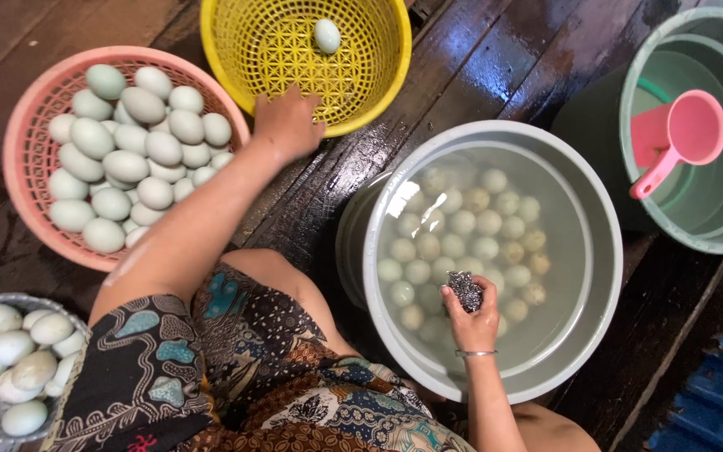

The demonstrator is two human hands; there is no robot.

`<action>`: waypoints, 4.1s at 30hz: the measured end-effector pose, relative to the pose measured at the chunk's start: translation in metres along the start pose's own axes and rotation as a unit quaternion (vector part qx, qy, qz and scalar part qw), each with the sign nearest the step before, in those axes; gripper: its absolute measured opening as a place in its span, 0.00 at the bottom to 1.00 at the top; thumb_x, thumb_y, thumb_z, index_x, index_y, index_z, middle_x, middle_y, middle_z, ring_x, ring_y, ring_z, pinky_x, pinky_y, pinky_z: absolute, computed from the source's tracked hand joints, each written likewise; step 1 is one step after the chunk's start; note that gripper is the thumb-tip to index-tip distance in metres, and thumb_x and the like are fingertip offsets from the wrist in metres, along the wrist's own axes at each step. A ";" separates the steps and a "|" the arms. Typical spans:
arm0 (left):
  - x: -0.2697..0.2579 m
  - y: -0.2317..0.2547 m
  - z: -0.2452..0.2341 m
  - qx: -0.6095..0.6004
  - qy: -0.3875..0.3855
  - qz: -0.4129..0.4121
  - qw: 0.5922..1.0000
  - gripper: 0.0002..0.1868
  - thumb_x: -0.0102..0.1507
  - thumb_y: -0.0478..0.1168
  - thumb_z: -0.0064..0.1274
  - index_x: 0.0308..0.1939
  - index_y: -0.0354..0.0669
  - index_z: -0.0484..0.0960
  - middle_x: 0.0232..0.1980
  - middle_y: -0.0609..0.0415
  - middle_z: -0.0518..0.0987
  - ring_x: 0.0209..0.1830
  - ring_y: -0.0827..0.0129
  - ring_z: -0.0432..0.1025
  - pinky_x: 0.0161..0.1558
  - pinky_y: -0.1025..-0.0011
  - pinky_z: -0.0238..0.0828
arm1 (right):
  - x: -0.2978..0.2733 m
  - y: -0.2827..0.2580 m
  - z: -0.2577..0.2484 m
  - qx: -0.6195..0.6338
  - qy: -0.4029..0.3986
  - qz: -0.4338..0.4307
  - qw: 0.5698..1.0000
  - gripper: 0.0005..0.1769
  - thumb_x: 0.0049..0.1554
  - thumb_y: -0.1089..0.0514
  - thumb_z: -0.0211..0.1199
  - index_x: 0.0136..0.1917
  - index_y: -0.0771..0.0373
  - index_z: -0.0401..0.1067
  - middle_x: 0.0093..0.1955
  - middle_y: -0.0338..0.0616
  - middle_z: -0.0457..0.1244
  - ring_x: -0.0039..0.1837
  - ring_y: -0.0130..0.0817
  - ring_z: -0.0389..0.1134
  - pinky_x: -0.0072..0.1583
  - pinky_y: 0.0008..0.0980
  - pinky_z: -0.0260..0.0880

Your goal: The person sits on a wooden floor and washes duck eggs in a metal basin filled with water. They use a steel wool scrubber to clean each egg individually, then place the cleaned eggs into a yellow basket. The person repeatedly picks up eggs from a crate and other baskets to continue the washing process.

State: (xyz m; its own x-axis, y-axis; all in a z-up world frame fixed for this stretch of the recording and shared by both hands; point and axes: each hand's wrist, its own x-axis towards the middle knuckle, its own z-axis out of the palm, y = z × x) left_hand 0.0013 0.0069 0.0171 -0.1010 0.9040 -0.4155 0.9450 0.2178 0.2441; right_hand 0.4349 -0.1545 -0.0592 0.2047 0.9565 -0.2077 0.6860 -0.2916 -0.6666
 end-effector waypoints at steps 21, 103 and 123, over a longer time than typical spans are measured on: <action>0.244 -0.041 0.069 -0.170 0.180 -0.020 0.969 0.31 0.61 0.39 0.69 0.63 0.38 0.71 0.63 0.37 0.68 0.61 0.45 0.62 0.62 0.47 0.64 | -0.008 0.007 -0.002 0.018 -0.035 0.122 0.992 0.32 0.45 0.44 0.76 0.60 0.52 0.69 0.47 0.39 0.70 0.44 0.29 0.70 0.49 0.28 0.72; -0.620 -0.537 0.206 -0.220 0.464 -0.647 0.563 0.28 0.63 0.70 0.70 0.54 0.62 0.82 0.52 0.41 0.67 0.41 0.44 0.77 0.44 0.51 0.75 | 0.070 0.073 0.010 -0.221 0.108 -0.199 0.949 0.30 0.57 0.39 0.77 0.62 0.58 0.73 0.52 0.55 0.70 0.50 0.54 0.71 0.52 0.48 0.69; -0.542 -0.652 0.170 -0.190 0.044 -0.728 0.657 0.61 0.48 0.78 0.70 0.73 0.45 0.68 0.78 0.33 0.53 0.70 0.56 0.65 0.54 0.52 0.73 | 0.072 0.091 -0.007 -0.314 0.119 -0.173 0.926 0.27 0.61 0.39 0.76 0.62 0.57 0.73 0.49 0.58 0.71 0.49 0.55 0.72 0.53 0.46 0.69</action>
State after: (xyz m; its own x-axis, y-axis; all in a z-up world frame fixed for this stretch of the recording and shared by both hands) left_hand -0.5078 -0.6874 -0.0657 -0.8454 -0.3508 -0.4027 -0.3180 0.9365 -0.1480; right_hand 0.5167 -0.1117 -0.1297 -0.0060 0.9880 0.1543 0.9948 0.0217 -0.0999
